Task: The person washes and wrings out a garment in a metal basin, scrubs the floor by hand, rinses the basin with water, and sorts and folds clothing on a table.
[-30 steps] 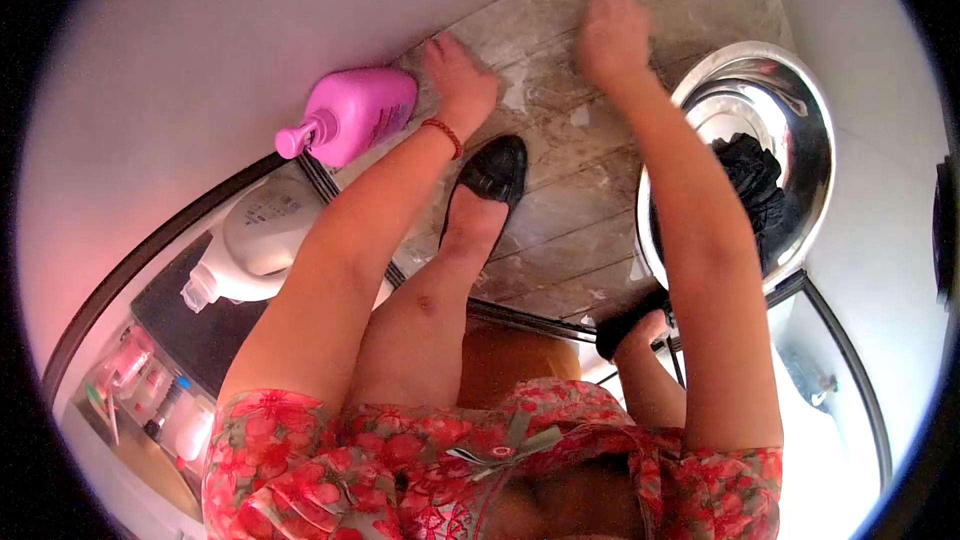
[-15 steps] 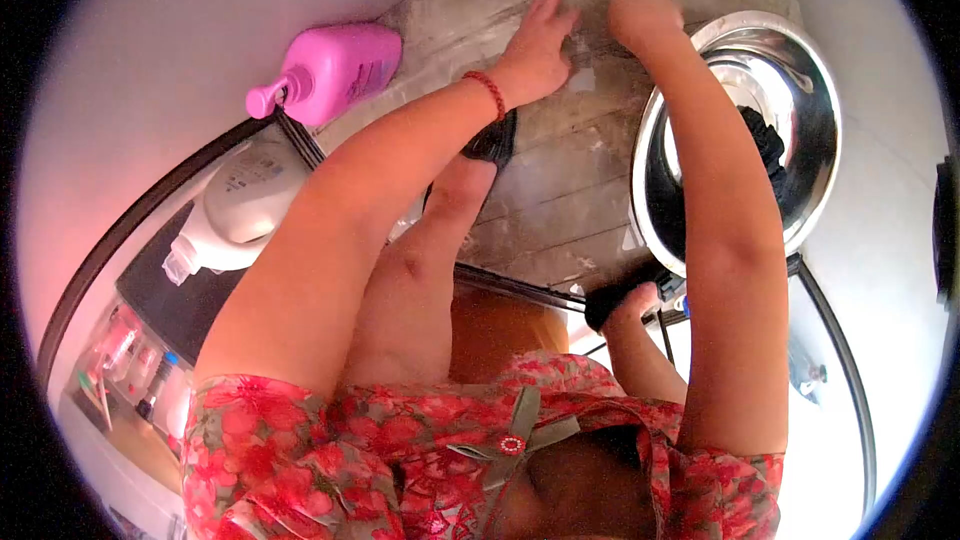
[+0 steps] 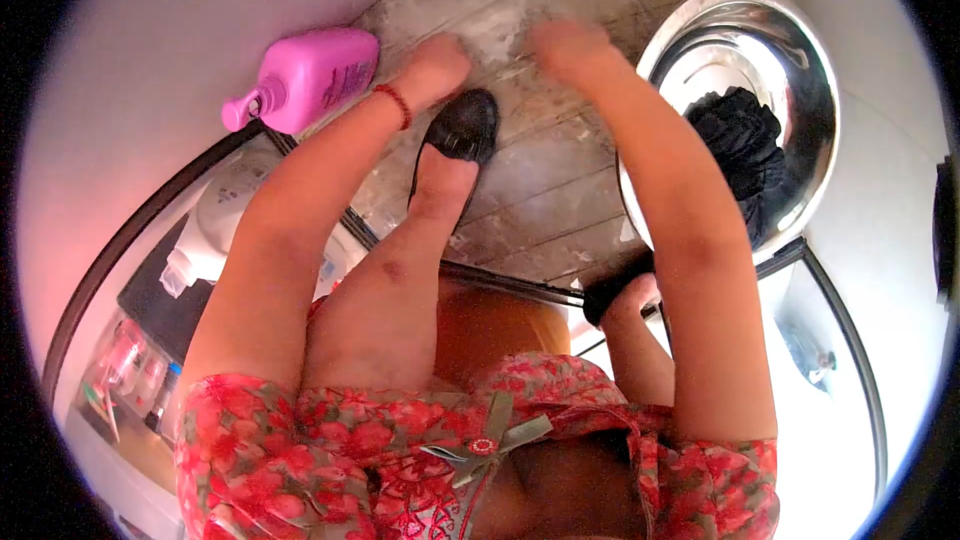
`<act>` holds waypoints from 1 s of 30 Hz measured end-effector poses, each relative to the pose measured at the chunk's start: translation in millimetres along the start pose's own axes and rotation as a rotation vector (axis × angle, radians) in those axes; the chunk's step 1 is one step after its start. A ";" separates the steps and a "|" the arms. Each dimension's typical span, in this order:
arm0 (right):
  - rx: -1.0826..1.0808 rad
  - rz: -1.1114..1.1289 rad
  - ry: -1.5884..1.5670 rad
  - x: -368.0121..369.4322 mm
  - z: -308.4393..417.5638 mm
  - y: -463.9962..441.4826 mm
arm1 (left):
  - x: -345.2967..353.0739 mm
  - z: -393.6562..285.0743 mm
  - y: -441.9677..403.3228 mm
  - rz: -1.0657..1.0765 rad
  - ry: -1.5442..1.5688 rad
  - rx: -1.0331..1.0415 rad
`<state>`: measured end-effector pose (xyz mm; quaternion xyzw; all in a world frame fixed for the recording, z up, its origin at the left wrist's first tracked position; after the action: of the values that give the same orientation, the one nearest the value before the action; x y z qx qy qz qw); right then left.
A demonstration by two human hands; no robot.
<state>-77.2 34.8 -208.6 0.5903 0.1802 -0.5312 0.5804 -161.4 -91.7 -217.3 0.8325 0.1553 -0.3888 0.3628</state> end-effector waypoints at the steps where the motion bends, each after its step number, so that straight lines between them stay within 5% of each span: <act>1: 0.019 0.013 0.088 -3.1 -7.6 -3.2 | -3.1 -21.0 -3.6 -0.066 -0.052 0.123; 2: 0.039 0.026 0.176 -5.8 -15.8 -5.5 | -4.5 -43.3 -6.0 -0.133 -0.104 0.246; 4: 0.218 -0.045 0.397 -58.8 -41.3 5.8 | 14.5 -108.0 -29.1 0.113 0.108 0.249; 6: 0.262 -0.185 0.429 -81.2 -51.4 9.0 | 17.2 -152.4 -53.5 -0.135 0.512 0.618; 7: 0.308 -0.335 0.457 -101.1 -52.5 15.4 | 19.4 -159.5 -56.7 -0.132 0.518 0.612; 10: 0.171 -0.235 0.264 -107.7 -36.9 33.7 | 23.5 -146.6 -68.8 -0.139 0.591 0.475; 11: 0.245 -0.042 0.263 -94.9 -40.2 30.4 | 19.7 -139.4 -66.3 -0.126 0.481 0.556; 12: 0.110 -0.148 0.216 -88.8 -25.6 29.1 | 15.1 -130.7 -59.8 -0.112 0.366 0.641; 13: -0.026 -0.254 0.168 -70.7 -10.9 30.7 | 14.3 -88.4 -58.8 -0.056 0.325 0.448; 16: -0.225 0.012 -0.072 14.1 42.9 52.6 | 21.0 -24.0 -41.9 0.159 0.206 0.135; 19: -0.316 0.283 -0.172 92.2 73.4 76.7 | 34.7 -13.0 -16.1 0.298 0.476 -0.026; 22: -0.352 0.194 -0.365 141.3 67.4 62.1 | 48.6 -27.5 -9.6 0.375 0.606 0.044; 24: -0.125 0.162 -0.115 118.0 31.1 44.1 | 53.7 -38.6 -19.7 0.415 0.440 0.021; 26: 0.335 -0.054 -0.401 31.6 -19.8 53.0 | 50.5 -55.4 -31.2 0.448 0.273 0.003; 28: 0.304 -0.269 -0.175 2.6 -16.7 46.7 | 45.4 -95.2 -38.5 0.526 -0.008 0.262; 30: 0.313 -0.426 -0.283 -25.5 -21.9 42.4 | 29.2 -124.7 -44.5 0.334 0.245 0.335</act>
<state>-42.4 53.2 -171.5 0.5416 0.1335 -0.7393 0.3772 -99.8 28.7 -206.9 0.9360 -0.0082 -0.2400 0.2574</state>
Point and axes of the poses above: each hand's wrist, its own y-axis away from the middle knuckle, its own x-axis out of the palm, z = x × y, the point moved 10 cm from there along -y, towards the middle knuckle, and after that the axes turned 8 degrees about x, right-handed, at the moved point
